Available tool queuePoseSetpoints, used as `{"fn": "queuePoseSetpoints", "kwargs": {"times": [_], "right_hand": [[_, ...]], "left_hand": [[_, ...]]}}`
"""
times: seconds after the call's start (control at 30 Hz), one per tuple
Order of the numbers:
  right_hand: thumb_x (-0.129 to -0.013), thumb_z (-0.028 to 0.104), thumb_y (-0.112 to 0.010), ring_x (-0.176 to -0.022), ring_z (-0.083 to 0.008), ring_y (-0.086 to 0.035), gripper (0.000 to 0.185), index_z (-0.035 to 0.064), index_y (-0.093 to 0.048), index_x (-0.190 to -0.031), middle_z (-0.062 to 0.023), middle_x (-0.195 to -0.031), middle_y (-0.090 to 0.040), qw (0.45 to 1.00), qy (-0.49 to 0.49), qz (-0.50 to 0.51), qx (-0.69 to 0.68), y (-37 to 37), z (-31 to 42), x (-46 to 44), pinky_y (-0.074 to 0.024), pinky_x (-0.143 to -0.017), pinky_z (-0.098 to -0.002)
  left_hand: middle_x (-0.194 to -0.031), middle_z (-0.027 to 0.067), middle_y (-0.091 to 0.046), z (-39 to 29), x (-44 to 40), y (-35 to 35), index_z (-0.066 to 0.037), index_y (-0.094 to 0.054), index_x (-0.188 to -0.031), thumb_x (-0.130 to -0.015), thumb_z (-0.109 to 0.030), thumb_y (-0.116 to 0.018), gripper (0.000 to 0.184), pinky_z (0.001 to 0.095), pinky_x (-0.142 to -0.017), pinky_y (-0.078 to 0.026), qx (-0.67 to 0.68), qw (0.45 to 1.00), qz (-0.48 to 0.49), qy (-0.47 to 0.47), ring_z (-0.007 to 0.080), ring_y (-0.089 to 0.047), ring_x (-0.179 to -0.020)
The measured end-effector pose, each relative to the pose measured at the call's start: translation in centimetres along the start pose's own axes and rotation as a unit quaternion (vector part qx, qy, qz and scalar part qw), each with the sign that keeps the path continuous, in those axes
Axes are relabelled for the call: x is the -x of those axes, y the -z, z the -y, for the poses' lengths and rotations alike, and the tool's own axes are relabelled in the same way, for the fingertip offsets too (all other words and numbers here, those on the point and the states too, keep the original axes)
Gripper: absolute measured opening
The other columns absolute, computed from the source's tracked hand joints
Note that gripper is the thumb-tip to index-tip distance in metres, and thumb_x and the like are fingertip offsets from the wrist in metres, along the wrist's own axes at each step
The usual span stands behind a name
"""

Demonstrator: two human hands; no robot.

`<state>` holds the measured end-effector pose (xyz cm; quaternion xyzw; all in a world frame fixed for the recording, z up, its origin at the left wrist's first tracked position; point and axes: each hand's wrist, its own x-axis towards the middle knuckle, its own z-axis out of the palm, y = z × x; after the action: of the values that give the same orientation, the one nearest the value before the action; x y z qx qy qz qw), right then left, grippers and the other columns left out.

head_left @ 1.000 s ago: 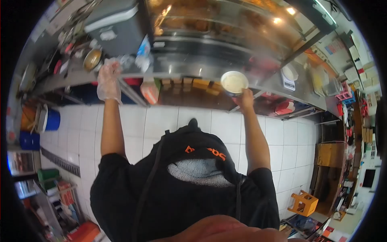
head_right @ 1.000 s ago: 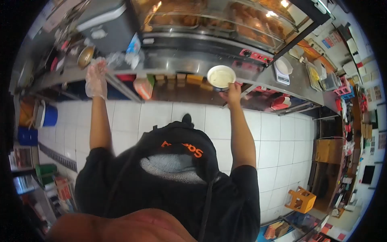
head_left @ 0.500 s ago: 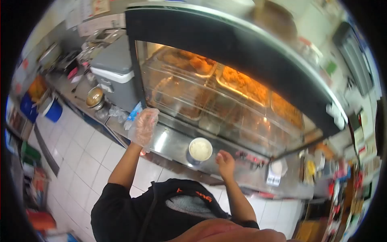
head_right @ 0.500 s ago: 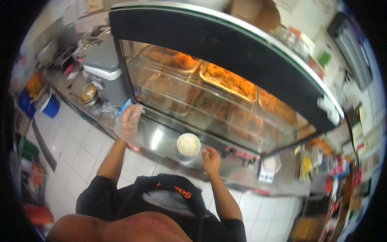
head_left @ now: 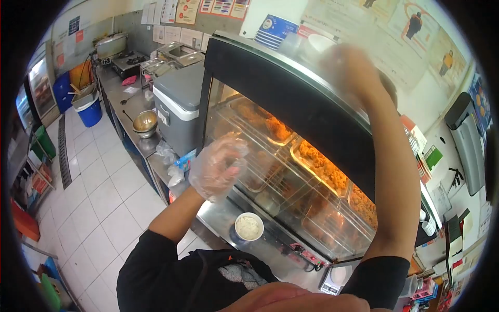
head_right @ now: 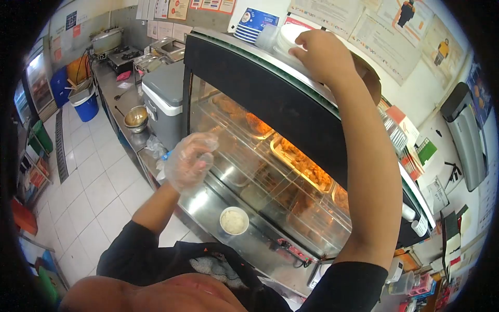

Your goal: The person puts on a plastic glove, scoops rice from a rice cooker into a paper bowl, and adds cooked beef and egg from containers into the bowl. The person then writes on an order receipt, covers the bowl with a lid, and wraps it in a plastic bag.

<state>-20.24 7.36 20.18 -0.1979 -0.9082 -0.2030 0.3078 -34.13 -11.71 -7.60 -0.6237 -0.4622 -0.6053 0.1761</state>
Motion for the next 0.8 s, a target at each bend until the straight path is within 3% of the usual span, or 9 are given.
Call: {"fn": "queuePoseSetpoints", "kwargs": {"times": [0.1,0.23,0.33,0.4,0.57,0.63,0.67,0.73,0.8], "right_hand": [[-0.081,0.024,-0.068,-0.089,-0.0309,-0.065,0.022,0.0065,-0.071,-0.095,-0.0149,-0.092,-0.069,0.986,-0.008,0.123,0.115,-1.2,0.0,-2.9,-0.0499,-0.082,-0.0407],[-0.081,0.023,-0.068,-0.087,-0.0315,-0.065,0.022,0.0058,-0.071,-0.094,-0.0155,-0.091,-0.069,0.973,0.054,0.105,0.197,-2.3,-1.7,-5.3,-0.0503,-0.079,-0.0412],[-0.082,0.024,-0.067,-0.087,-0.0326,-0.065,0.023,0.0048,-0.070,-0.094,-0.0168,-0.094,-0.068,0.980,0.015,0.086,0.177,-2.5,-2.8,-6.2,-0.0500,-0.077,-0.0410],[-0.074,0.018,-0.057,-0.072,-0.0298,-0.062,0.016,0.0062,-0.066,-0.070,-0.0153,-0.071,-0.061,0.983,-0.023,-0.059,-0.173,-3.8,-3.8,-6.4,-0.0514,-0.070,-0.0364],[-0.076,0.021,-0.074,-0.063,-0.0219,-0.063,0.025,-0.0008,-0.071,-0.087,-0.0155,-0.072,-0.068,0.994,-0.092,0.011,-0.062,-0.5,-1.0,-7.0,-0.0479,-0.060,-0.0349],[-0.078,0.021,-0.073,-0.065,-0.0194,-0.063,0.023,-0.0003,-0.072,-0.087,-0.0133,-0.071,-0.068,0.990,-0.103,0.023,-0.091,0.4,-0.5,-7.1,-0.0480,-0.062,-0.0335],[-0.079,0.020,-0.072,-0.066,-0.0169,-0.063,0.021,0.0002,-0.072,-0.087,-0.0110,-0.071,-0.068,0.987,-0.102,0.031,-0.122,1.3,0.6,-7.1,-0.0480,-0.063,-0.0321],[-0.085,0.016,-0.067,-0.072,-0.0144,-0.064,0.019,-0.0012,-0.071,-0.093,-0.0092,-0.078,-0.070,0.982,-0.097,0.071,-0.145,2.8,1.3,-6.7,-0.0502,-0.067,-0.0293],[-0.090,0.013,-0.061,-0.078,-0.0165,-0.066,0.021,-0.0037,-0.068,-0.101,-0.0109,-0.088,-0.070,0.927,-0.134,0.148,-0.316,3.1,0.7,-6.8,-0.0526,-0.073,-0.0289]], "left_hand": [[-0.098,0.0133,-0.062,-1.3,-5.7,0.2,-0.006,-0.058,-0.094,-0.087,-0.033,-0.061,0.028,0.0404,-0.077,-0.050,-0.037,0.998,-0.003,-0.057,0.0321,-0.062,-0.089],[-0.099,0.0112,-0.063,2.5,-12.9,-0.6,-0.008,-0.058,-0.095,-0.082,-0.028,-0.065,0.025,0.0404,-0.075,-0.051,-0.097,0.975,-0.077,-0.183,0.0306,-0.062,-0.088],[-0.105,0.0170,-0.061,2.2,-17.6,-0.2,-0.009,-0.057,-0.112,-0.084,-0.034,-0.061,0.038,0.0378,-0.080,-0.050,-0.123,0.988,-0.049,-0.085,0.0326,-0.062,-0.092],[-0.104,0.0169,-0.061,2.8,-20.9,-1.2,-0.008,-0.056,-0.115,-0.083,-0.038,-0.062,0.044,0.0380,-0.083,-0.050,-0.151,0.985,-0.035,-0.079,0.0327,-0.062,-0.093],[-0.115,0.0151,-0.060,3.7,-27.1,-5.5,-0.003,-0.054,-0.115,-0.075,-0.055,-0.065,0.066,0.0356,-0.087,-0.050,-0.261,0.964,-0.006,-0.044,0.0253,-0.062,-0.101],[-0.134,0.0218,-0.042,7.4,-30.2,-9.2,-0.001,-0.044,-0.132,-0.063,-0.042,-0.081,0.088,0.0361,-0.103,-0.040,-0.439,0.856,-0.184,-0.201,0.0332,-0.045,-0.123],[-0.134,0.0218,-0.042,5.3,-29.7,-8.0,-0.001,-0.044,-0.132,-0.063,-0.042,-0.081,0.088,0.0361,-0.103,-0.040,-0.436,0.858,-0.182,-0.202,0.0332,-0.045,-0.123],[-0.138,0.0234,-0.035,1.2,-29.1,-5.2,0.001,-0.029,-0.139,-0.054,-0.047,-0.085,0.113,0.0371,-0.109,-0.034,-0.139,0.990,-0.020,-0.016,0.0365,-0.036,-0.130],[-0.137,0.0234,-0.036,1.2,-29.1,-4.5,0.004,-0.022,-0.141,-0.052,-0.047,-0.086,0.120,0.0374,-0.109,-0.033,-0.116,0.993,0.008,0.005,0.0357,-0.036,-0.130]]}}
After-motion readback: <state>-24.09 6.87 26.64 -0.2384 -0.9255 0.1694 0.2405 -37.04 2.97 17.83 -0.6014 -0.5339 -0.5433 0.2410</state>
